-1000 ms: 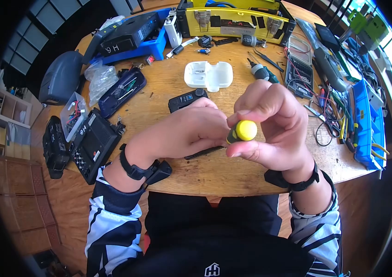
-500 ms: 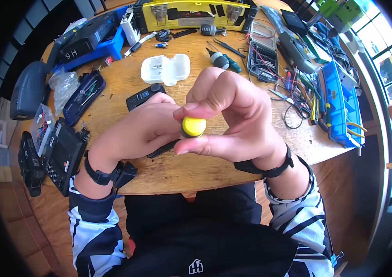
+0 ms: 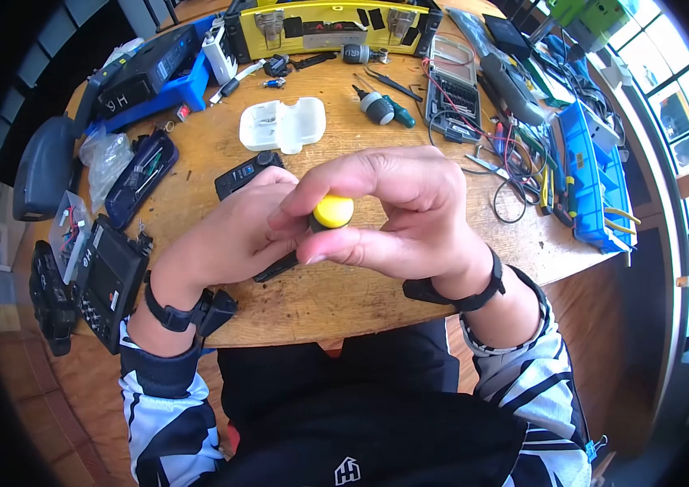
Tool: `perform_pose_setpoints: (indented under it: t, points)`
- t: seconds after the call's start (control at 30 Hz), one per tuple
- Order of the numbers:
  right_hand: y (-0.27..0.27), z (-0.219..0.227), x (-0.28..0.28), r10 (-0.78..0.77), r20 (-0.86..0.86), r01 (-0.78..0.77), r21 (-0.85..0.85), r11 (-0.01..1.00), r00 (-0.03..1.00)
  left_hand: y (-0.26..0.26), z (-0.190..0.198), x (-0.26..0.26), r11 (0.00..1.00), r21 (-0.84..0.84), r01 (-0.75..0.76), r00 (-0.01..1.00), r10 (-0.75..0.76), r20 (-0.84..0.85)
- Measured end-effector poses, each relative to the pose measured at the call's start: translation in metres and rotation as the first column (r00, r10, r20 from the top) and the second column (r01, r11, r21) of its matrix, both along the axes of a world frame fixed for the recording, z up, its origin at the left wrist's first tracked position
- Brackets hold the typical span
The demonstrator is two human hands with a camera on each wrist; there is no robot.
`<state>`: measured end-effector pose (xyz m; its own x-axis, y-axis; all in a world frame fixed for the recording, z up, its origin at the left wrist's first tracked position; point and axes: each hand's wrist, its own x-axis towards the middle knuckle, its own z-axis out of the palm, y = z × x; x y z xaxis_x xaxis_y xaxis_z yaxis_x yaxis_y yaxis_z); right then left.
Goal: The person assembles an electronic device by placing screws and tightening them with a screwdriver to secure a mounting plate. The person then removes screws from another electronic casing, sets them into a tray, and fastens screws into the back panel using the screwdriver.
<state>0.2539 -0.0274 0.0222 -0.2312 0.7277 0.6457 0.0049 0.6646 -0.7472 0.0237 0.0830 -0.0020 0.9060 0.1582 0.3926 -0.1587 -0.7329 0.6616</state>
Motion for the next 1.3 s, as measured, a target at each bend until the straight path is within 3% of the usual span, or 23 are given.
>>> perform_pose_setpoints:
  t: [0.07,0.13,0.23,0.27,0.33,0.53,0.6,0.7,0.77,0.83,0.93,0.97,1.03,1.07,1.17,1.3]
  points:
    - [0.000,0.003,-0.001,-0.051,0.069,0.045,0.078,0.996,0.996,0.000,0.001,0.000,1.000,0.008,-0.003,1.000,0.003,0.001]
    - [-0.002,0.007,-0.001,-0.234,0.149,0.197,0.227,0.954,0.961,0.001,0.001,0.001,1.000,0.018,-0.003,1.000,0.003,0.000]
    - [-0.002,0.010,0.000,-0.275,0.241,0.190,0.324,0.927,0.931,0.002,0.001,0.001,1.000,0.023,0.004,0.999,-0.003,-0.041]
    - [-0.003,0.006,-0.001,-0.275,0.241,0.190,0.324,0.927,0.931,0.003,0.001,0.000,0.999,0.029,0.017,0.998,-0.015,-0.058]
    - [-0.006,-0.008,-0.005,-0.307,-0.023,0.307,0.157,0.939,0.951,0.004,0.002,0.000,0.999,0.036,0.033,0.997,-0.030,-0.076]
    - [-0.006,-0.003,-0.011,-0.349,0.049,0.340,0.138,0.930,0.936,0.001,0.013,0.003,0.998,0.054,0.024,0.989,-0.016,-0.148]
    - [-0.007,0.002,-0.011,-0.350,0.086,0.334,0.161,0.929,0.933,-0.001,0.005,0.006,0.998,-0.036,-0.049,0.998,0.051,0.040]
    - [-0.006,0.000,-0.014,-0.355,0.070,0.338,0.184,0.923,0.932,0.000,0.003,0.007,0.997,-0.069,-0.045,0.998,0.048,0.045]
    - [-0.006,0.005,-0.014,-0.360,0.160,0.328,0.194,0.925,0.919,0.000,0.005,0.007,0.996,-0.086,-0.040,0.999,0.042,0.021]
    - [-0.001,0.008,-0.009,-0.325,0.174,0.287,0.210,0.935,0.929,0.000,0.007,0.006,0.995,-0.098,-0.035,0.999,0.035,-0.003]
    - [0.004,0.008,-0.005,-0.015,0.070,0.009,0.096,0.995,0.997,-0.002,0.003,0.006,0.995,-0.082,-0.058,0.992,0.067,0.108]
    - [0.000,0.013,-0.006,-0.021,0.070,0.014,0.104,0.994,0.997,-0.001,0.000,0.005,0.996,-0.073,-0.053,0.992,0.061,0.109]
    - [-0.009,0.023,-0.009,0.041,-0.196,-0.098,-0.288,0.953,0.980,0.001,-0.003,0.001,0.989,-0.115,-0.091,0.996,0.091,-0.008]
    - [-0.009,0.024,-0.002,0.074,-0.136,-0.116,-0.330,0.937,0.988,0.000,-0.002,-0.001,0.987,-0.118,-0.107,0.994,0.103,-0.045]
    - [-0.004,0.017,0.011,0.119,-0.004,-0.115,-0.266,0.957,0.993,0.003,-0.003,0.001,0.995,-0.093,-0.032,0.997,0.038,0.066]
    - [0.005,0.016,0.006,0.095,0.102,-0.091,-0.050,0.995,0.990,0.001,0.003,0.000,0.993,-0.106,-0.052,0.997,0.058,0.056]
